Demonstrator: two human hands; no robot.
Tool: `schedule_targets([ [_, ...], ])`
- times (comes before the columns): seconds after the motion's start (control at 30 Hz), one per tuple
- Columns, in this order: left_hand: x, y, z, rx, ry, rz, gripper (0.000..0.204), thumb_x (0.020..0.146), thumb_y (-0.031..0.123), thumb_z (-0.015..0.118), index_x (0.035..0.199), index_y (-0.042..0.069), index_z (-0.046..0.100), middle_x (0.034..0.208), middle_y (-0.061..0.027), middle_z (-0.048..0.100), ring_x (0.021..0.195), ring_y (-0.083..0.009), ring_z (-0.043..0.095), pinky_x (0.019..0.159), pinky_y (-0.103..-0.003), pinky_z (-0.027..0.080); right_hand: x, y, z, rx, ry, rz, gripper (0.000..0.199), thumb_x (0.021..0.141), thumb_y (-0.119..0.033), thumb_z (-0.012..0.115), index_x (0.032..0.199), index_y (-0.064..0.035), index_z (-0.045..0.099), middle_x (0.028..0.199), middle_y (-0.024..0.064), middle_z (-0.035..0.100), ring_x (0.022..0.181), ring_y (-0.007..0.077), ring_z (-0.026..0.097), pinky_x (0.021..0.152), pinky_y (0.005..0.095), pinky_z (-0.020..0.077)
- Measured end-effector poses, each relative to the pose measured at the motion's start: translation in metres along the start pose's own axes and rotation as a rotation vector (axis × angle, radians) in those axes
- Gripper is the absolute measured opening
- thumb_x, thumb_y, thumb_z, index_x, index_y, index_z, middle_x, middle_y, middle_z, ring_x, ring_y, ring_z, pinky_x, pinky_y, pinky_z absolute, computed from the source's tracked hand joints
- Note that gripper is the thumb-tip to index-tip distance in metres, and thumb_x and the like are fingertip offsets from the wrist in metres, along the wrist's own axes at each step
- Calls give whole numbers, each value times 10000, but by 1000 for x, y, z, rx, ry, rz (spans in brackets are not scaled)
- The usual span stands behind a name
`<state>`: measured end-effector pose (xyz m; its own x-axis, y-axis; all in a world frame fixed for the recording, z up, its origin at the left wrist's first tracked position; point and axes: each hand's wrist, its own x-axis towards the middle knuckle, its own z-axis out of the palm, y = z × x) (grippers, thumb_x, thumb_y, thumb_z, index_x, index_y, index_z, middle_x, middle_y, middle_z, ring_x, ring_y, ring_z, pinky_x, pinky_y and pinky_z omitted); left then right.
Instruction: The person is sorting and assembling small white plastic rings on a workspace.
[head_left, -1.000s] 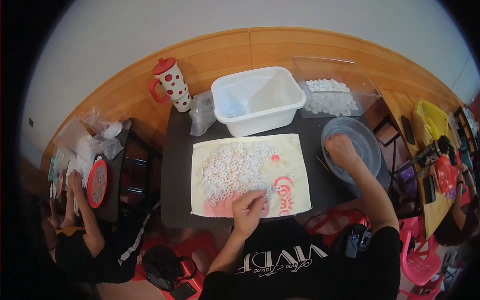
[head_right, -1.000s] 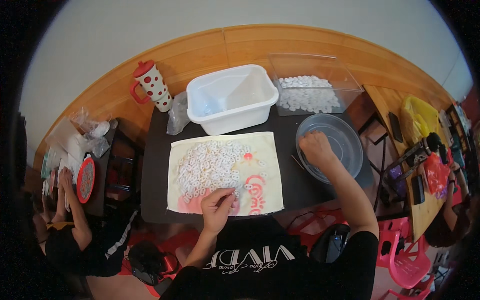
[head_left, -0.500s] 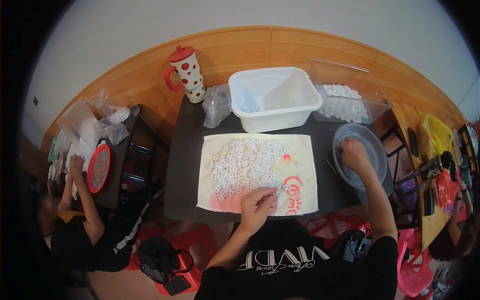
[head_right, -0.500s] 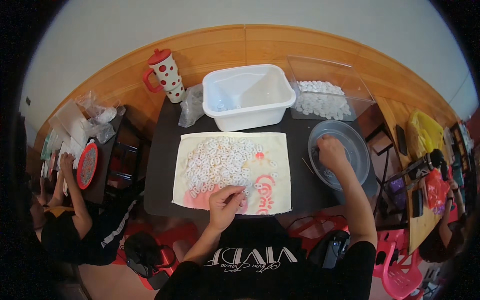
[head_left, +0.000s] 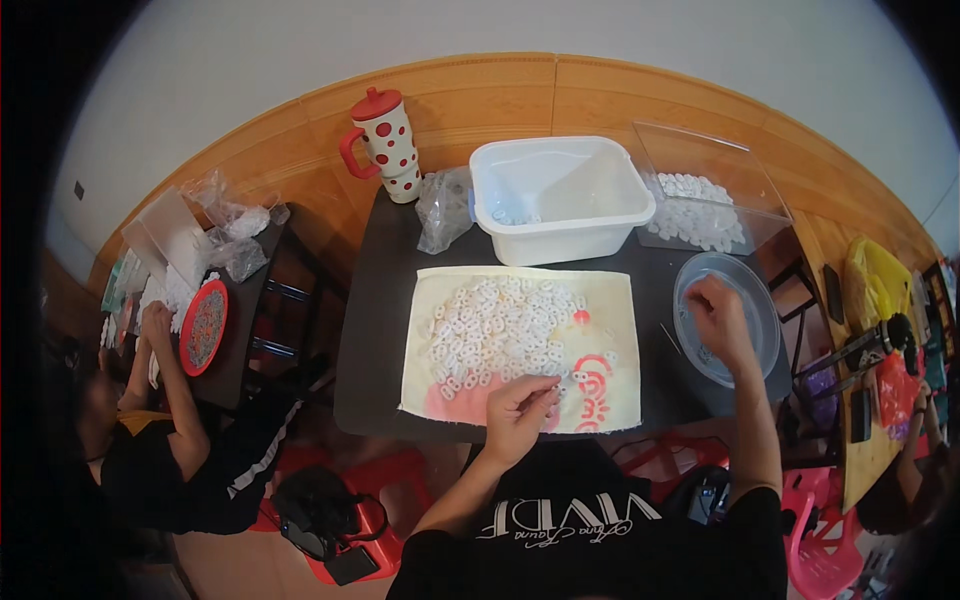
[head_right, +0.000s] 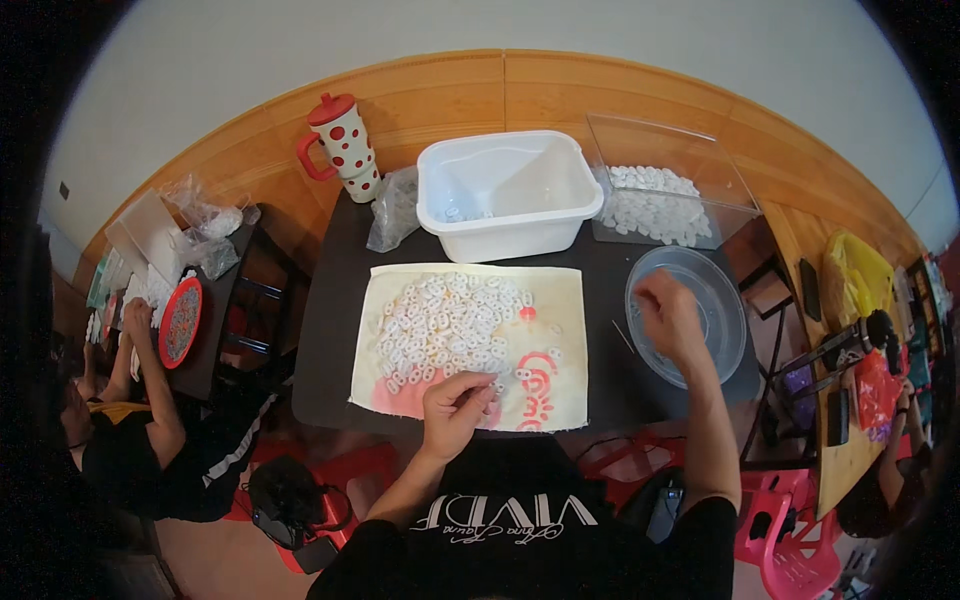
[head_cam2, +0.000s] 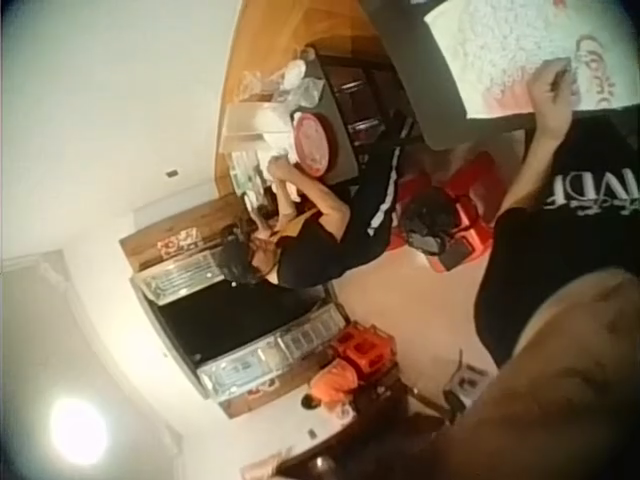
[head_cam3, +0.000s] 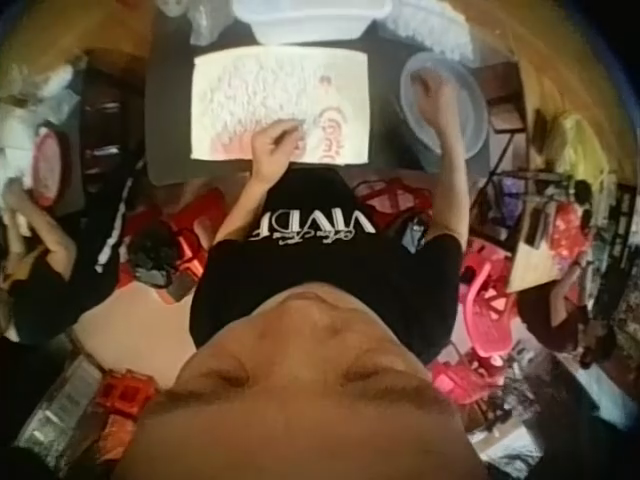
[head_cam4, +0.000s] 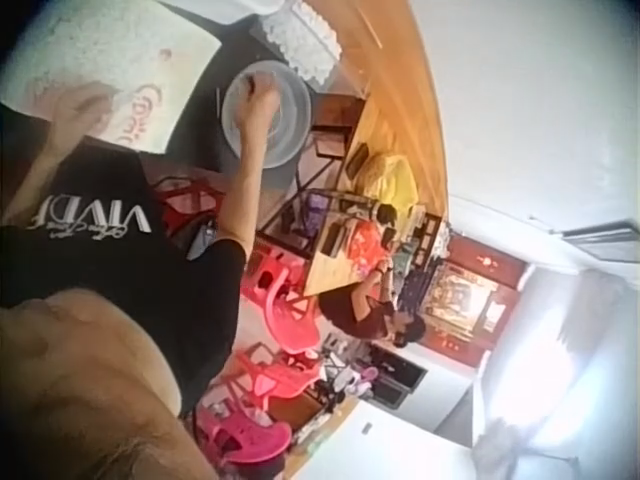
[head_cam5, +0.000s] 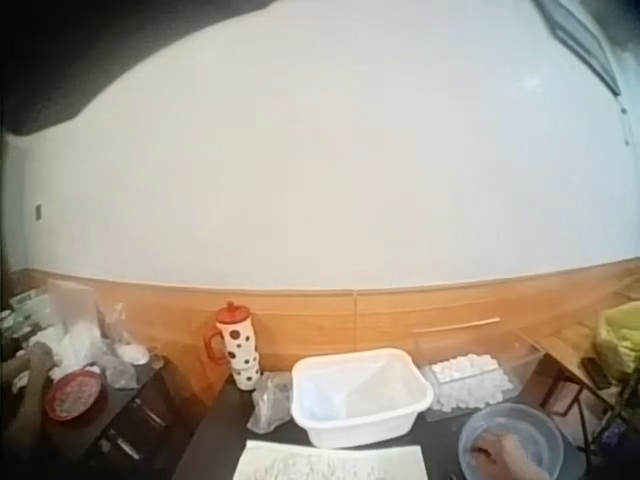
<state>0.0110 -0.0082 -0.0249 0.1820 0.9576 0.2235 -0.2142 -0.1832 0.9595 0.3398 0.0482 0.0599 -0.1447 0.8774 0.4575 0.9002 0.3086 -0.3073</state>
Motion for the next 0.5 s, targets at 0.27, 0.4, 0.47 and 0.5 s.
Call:
schedule_targets([
  [0.27, 2, 5, 3, -11, 28, -40, 201, 910, -28, 649, 1108, -23, 681, 847, -47, 681, 658, -63, 593, 566, -185, 460, -29, -116, 57, 942, -339, 76, 60, 900, 52, 602, 945, 16, 619, 877, 65, 614, 826, 132, 595, 731, 257, 471],
  [0.4, 0, 4, 3, -86, 16, -57, 217, 912, -27, 653, 1128, -26, 672, 860, -44, 681, 675, -59, 596, 573, -182, 458, -32, -123, 72, 956, -376, 56, 72, 908, 42, 595, 973, 13, 607, 869, 88, 617, 808, 164, 601, 731, 280, 476],
  [0.47, -1, 4, 2, -81, 22, -43, 221, 913, -30, 651, 1133, -24, 670, 867, -41, 680, 685, -59, 598, 578, -182, 459, -30, -125, 73, 929, -371, 25, 67, 911, 38, 591, 972, 14, 603, 864, 92, 616, 805, 169, 601, 732, 282, 477],
  [0.5, -2, 4, 2, -76, 25, -28, 224, 915, -33, 648, 1137, -22, 669, 875, -39, 679, 694, -59, 600, 583, -181, 460, -29, -125, 73, 901, -364, -4, 62, 915, 35, 588, 971, 14, 600, 859, 96, 616, 802, 175, 601, 734, 284, 478],
])
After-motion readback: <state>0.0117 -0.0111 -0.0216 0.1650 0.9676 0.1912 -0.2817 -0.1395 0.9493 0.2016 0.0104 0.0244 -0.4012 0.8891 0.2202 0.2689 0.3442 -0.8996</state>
